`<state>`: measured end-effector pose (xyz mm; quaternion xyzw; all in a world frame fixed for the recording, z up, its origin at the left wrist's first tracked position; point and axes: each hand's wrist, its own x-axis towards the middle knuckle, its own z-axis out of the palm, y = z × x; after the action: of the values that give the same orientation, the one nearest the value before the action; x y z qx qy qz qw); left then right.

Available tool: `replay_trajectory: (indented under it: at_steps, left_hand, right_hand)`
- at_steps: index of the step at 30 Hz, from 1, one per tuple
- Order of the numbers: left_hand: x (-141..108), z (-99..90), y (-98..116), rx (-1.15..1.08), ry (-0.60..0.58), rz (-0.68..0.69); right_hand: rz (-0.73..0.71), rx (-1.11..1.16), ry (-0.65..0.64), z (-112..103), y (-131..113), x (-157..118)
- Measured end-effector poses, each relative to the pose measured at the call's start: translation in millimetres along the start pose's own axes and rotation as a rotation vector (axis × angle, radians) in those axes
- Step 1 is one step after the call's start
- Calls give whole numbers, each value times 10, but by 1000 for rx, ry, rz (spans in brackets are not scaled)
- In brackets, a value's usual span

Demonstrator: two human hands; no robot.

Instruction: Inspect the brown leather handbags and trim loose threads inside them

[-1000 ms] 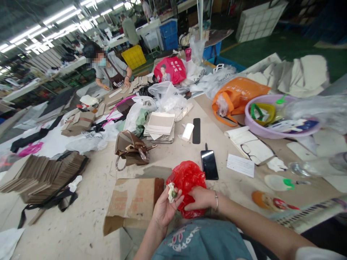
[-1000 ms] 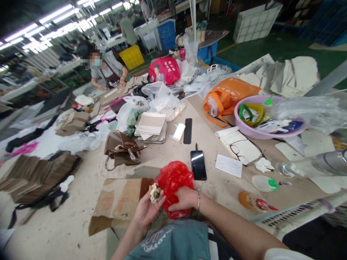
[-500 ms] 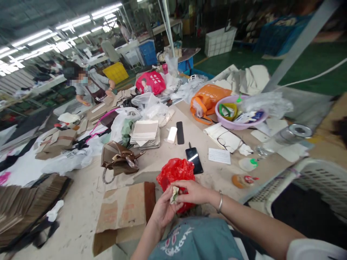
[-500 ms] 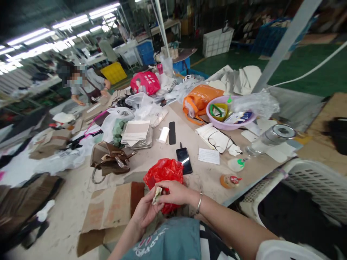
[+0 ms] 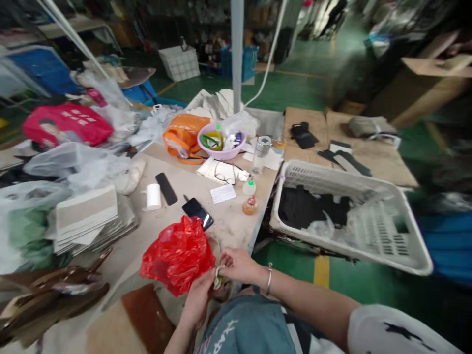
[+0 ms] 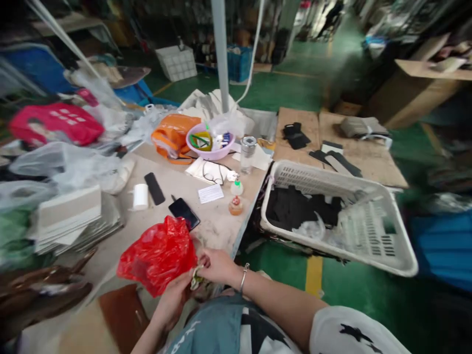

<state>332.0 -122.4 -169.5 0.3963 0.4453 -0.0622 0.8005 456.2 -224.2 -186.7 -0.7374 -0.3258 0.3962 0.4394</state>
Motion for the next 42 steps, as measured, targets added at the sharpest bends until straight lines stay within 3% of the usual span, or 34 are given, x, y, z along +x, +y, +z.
replay_trajectory:
  at_steps: [7, 12, 15, 19, 25, 30, 36, 42]
  left_hand:
    - [93, 35, -237, -68, -132, -265]
    - [130, 52, -304, -114, -177, -251]
    - [106, 99, -350, -213, -215, -240]
    - [58, 161, -404, -370, -187, -164]
    - [43, 238, -473, -383, -99, -86]
    - [82, 330, -549, -294, -94, -26]
    - [64, 465, -604, -161, -98, 137]
    - [24, 516, -539, 63, 30, 324]
  right_hand:
    - [122, 113, 209, 120, 302, -429]
    - [134, 294, 178, 46, 281, -535]
    - [196, 513, 170, -12, 259, -626]
    - [324, 746, 258, -4, 361, -775]
    - [180, 725, 49, 264, 516, -891]
    - [194, 772, 205, 300, 545, -850]
    - [189, 840, 292, 207, 556, -918]
    - [75, 825, 327, 155, 508, -910]
